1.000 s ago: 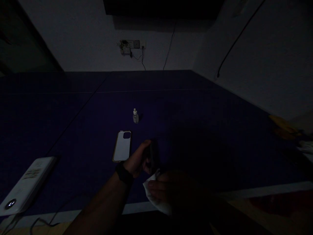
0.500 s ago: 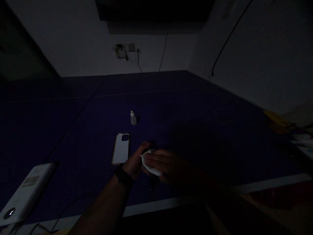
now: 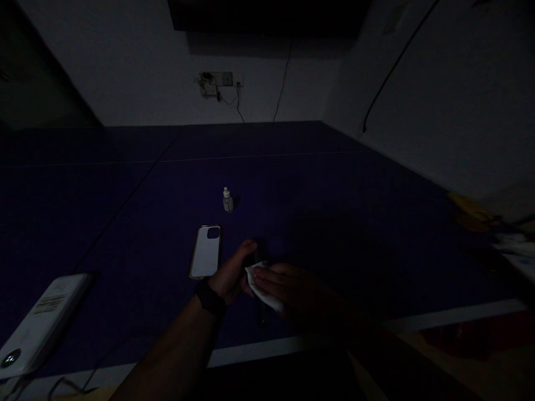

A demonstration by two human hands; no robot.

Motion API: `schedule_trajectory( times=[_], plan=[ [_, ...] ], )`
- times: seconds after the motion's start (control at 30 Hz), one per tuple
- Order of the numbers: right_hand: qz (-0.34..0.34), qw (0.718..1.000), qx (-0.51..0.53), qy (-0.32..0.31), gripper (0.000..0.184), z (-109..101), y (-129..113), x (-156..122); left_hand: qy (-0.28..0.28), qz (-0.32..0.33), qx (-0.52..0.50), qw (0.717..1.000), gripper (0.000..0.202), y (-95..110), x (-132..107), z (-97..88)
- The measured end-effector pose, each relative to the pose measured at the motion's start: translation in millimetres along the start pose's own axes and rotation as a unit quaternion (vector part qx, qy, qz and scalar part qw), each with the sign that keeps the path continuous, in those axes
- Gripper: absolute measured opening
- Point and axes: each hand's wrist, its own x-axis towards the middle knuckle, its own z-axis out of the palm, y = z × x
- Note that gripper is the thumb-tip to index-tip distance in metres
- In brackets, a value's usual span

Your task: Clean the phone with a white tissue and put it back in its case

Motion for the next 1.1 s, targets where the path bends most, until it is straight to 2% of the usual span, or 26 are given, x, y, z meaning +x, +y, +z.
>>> schedule_trajectory(
  times=[0.1, 0.2, 0.3, 0.4, 0.47, 0.63, 0.73, 0.9, 1.1],
  plan=[
    [-0.046, 0.998, 0.031, -0.014, 0.043, 1.5, -6.8, -5.9, 0.006, -0.004, 0.013, 1.000, 0.044, 1.6, -0.1, -0.5],
    [-0.062, 0.997, 0.036, -0.034, 0.038, 1.7, -13.4, -12.8, -0.005, -0.023, 0.028, 0.999, 0.048, 3.4, -1.4, 0.3],
    [-0.053, 0.998, 0.002, -0.028, 0.040, 1.9, -10.0, -12.6, -0.005, -0.031, 0.024, 0.999, 0.048, 3.4, -1.6, 1.1],
    [-0.014, 0.998, -0.043, -0.033, 0.044, 3.6, -4.9, -8.1, 0.005, -0.020, -0.004, 1.000, 0.047, 2.0, 0.6, 0.7],
    [-0.002, 0.997, -0.062, -0.040, 0.039, 5.1, -5.6, -6.4, 0.004, -0.011, -0.023, 1.000, 0.045, 1.5, 2.3, 0.2],
    [-0.011, 0.998, -0.036, -0.053, 0.037, 4.6, -10.7, -8.3, -0.001, -0.010, -0.046, 0.999, 0.040, 2.9, 2.1, 2.2],
    [-0.032, 0.997, -0.038, -0.052, 0.040, 1.0, -1.8, -5.7, 0.005, 0.007, -0.020, 1.000, 0.041, 2.9, 0.6, 3.1],
    [0.024, 0.993, -0.100, -0.061, 0.049, -4.4, 17.9, 3.5, 0.004, -0.002, 0.006, 1.000, 0.046, 0.2, 0.7, 1.0],
    [-0.061, 0.993, -0.076, -0.059, 0.038, -6.2, 1.3, 0.3, 0.007, -0.010, 0.011, 1.000, 0.045, 4.9, -1.1, 3.7]
  ],
)
